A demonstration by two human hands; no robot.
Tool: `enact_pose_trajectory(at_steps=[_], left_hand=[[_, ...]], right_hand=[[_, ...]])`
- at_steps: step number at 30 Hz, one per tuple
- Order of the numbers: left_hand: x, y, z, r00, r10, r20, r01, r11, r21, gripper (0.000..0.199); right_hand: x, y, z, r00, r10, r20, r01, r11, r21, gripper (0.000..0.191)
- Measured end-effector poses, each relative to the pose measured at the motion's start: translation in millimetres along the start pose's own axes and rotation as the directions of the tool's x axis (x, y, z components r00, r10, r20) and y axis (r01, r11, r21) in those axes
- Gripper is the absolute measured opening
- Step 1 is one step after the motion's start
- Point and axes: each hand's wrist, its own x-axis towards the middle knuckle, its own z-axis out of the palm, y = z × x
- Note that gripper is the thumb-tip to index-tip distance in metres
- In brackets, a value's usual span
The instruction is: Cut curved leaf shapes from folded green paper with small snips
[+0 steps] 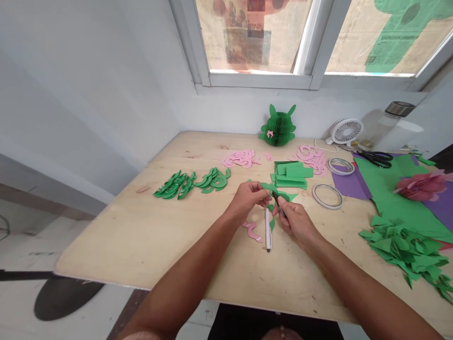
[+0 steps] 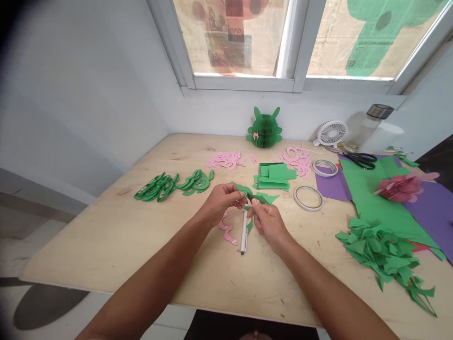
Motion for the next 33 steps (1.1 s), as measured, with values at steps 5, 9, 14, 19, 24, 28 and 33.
enact_pose_trajectory(at_steps=[5,9,14,19,24,28,33], left_hand=[[1,1,-3.8,1.000,-0.008,0.030,0.007,1.000,0.015,0.016],[1,3,-6.4,0.998,-0.023,0.050,0.021,0.999,0.030,0.015],[0,6,-9.1,0.996,-0.027,0.080,0.024,0.999,0.037,0.014],[0,7,-10.8,0.994,-0.030,0.102,0.026,0.999,0.043,0.012],[2,7,-11.8,0.993,-0.029,0.113,0.024,0.999,0.043,0.012],[2,7,-12.0,0.992,-0.023,0.120,0.018,0.999,0.042,0.011],[1,8,-12.2,0.991,-0.023,0.128,0.014,0.998,0.064,0.011]], right_hand=[[0,-1,-2,1.000,0.003,0.016,-0.003,1.000,-0.003,0.045],[1,-1,-3,0.999,0.013,0.039,-0.013,1.000,-0.015,0.045],[0,-2,-2,0.999,0.019,0.045,-0.018,1.000,-0.017,0.044],[-2,-4,-1,0.999,0.013,0.045,-0.012,1.000,-0.021,0.045],[-2,-4,0,0.999,0.012,0.041,-0.011,0.999,-0.030,0.045],[-3,-3,0,0.999,0.005,0.037,-0.004,1.000,-0.027,0.045],[-2,-3,0,0.999,0.014,0.037,-0.013,0.999,-0.030,0.045]])
